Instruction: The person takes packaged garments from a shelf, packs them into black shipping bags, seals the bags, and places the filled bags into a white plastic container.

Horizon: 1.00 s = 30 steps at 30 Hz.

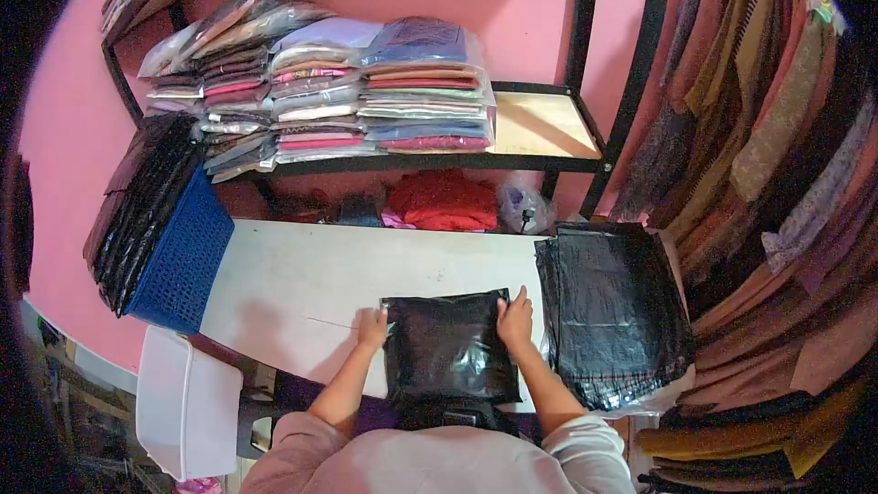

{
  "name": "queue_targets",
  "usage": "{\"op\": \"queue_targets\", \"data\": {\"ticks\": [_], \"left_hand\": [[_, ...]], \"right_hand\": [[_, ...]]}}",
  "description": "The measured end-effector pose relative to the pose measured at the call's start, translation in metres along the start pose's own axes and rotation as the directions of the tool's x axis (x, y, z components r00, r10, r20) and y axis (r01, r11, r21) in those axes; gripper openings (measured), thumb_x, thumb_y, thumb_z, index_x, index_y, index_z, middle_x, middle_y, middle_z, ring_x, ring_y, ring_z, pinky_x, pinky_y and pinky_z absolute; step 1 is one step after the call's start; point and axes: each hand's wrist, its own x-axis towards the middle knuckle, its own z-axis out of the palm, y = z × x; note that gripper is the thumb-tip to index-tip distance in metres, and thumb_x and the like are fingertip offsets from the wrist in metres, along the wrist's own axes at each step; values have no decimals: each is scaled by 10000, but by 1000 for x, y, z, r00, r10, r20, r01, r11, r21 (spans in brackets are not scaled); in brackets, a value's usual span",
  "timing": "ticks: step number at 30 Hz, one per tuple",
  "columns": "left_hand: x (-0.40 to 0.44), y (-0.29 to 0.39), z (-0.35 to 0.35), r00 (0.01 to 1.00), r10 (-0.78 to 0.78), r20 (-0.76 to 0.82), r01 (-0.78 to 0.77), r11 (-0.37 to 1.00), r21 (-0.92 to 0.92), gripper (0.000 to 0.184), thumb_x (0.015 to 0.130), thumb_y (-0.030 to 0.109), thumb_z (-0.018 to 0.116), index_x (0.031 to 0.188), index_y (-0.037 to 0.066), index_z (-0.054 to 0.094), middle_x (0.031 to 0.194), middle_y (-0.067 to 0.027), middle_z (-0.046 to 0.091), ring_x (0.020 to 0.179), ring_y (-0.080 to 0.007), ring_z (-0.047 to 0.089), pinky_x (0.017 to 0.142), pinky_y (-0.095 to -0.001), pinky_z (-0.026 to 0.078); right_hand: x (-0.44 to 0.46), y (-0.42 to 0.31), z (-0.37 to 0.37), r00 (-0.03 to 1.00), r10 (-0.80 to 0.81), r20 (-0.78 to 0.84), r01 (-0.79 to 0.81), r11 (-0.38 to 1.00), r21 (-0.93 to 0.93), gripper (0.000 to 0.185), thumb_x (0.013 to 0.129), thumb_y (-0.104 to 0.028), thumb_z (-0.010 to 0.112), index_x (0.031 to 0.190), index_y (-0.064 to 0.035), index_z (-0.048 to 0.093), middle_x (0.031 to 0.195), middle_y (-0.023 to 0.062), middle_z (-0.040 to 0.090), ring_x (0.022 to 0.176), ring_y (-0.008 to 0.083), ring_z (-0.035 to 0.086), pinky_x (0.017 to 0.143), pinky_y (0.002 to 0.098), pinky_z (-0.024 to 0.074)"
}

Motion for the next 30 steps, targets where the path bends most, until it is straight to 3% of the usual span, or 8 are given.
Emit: {"op": "queue_targets", "data": {"ticks": [1,4,7,11,13,20,28,30], "left_hand": [[-7,0,4,982,-175,77,169,982,83,449,845,268,482,1147,-57,414,1078,-269,503,1042,-366,478,882,-404,363],[-40,22,13,957,288,33,-289,941,179,633,817,276,510,1296,-34,237,1324,-270,247,1245,-384,212,1029,-418,171],[-65,41,16,807,367,464,-522,811,266,686,819,353,501,1333,18,194,1380,-242,131,1278,-388,120,1032,-467,119],[-65,16,27,841,313,442,-465,836,292,713,818,390,488,1331,3,179,1385,-233,118,1277,-390,106,1024,-490,114],[-52,-9,28,953,292,82,-303,906,295,776,779,412,535,1336,17,167,1364,-245,173,1278,-364,133,1017,-504,116],[-6,-11,22,963,-224,152,215,974,71,713,683,389,668,1167,-59,395,1140,-243,470,1053,-348,465,886,-368,377],[1,-26,41,980,-56,193,39,995,92,341,728,315,649,868,9,595,851,-139,616,824,-258,583,746,-331,444],[4,-45,63,973,-97,210,191,851,-489,255,781,240,618,892,14,581,839,-56,607,808,-185,561,746,-299,438]], "right_hand": [[-5,0,5,990,-129,-54,128,992,-18,541,814,-199,530,1207,82,285,1040,303,470,943,430,467,770,455,390],[-26,-30,-4,905,-388,172,405,911,-81,638,816,-297,514,1298,18,240,1319,231,273,1217,382,264,973,464,249],[-45,-28,3,756,-403,516,577,782,-235,635,838,-391,446,1332,-60,224,1391,158,191,1281,332,175,996,487,205],[-35,0,10,963,-68,261,110,982,-153,664,814,-403,482,1304,-22,246,1339,233,239,1244,370,224,989,496,210],[-28,25,2,995,-31,93,24,997,73,733,768,-352,569,1260,77,234,1224,300,343,1181,425,281,984,447,228],[-16,76,48,941,165,295,-305,789,534,482,720,-71,654,1133,35,430,808,77,586,699,135,548,623,263,445],[-14,49,15,763,174,622,-604,534,592,261,702,12,644,951,-12,568,819,25,591,721,114,542,645,247,432],[-24,42,7,822,95,562,-532,482,696,299,700,33,639,971,-35,530,865,28,578,768,135,543,675,258,439]]}}
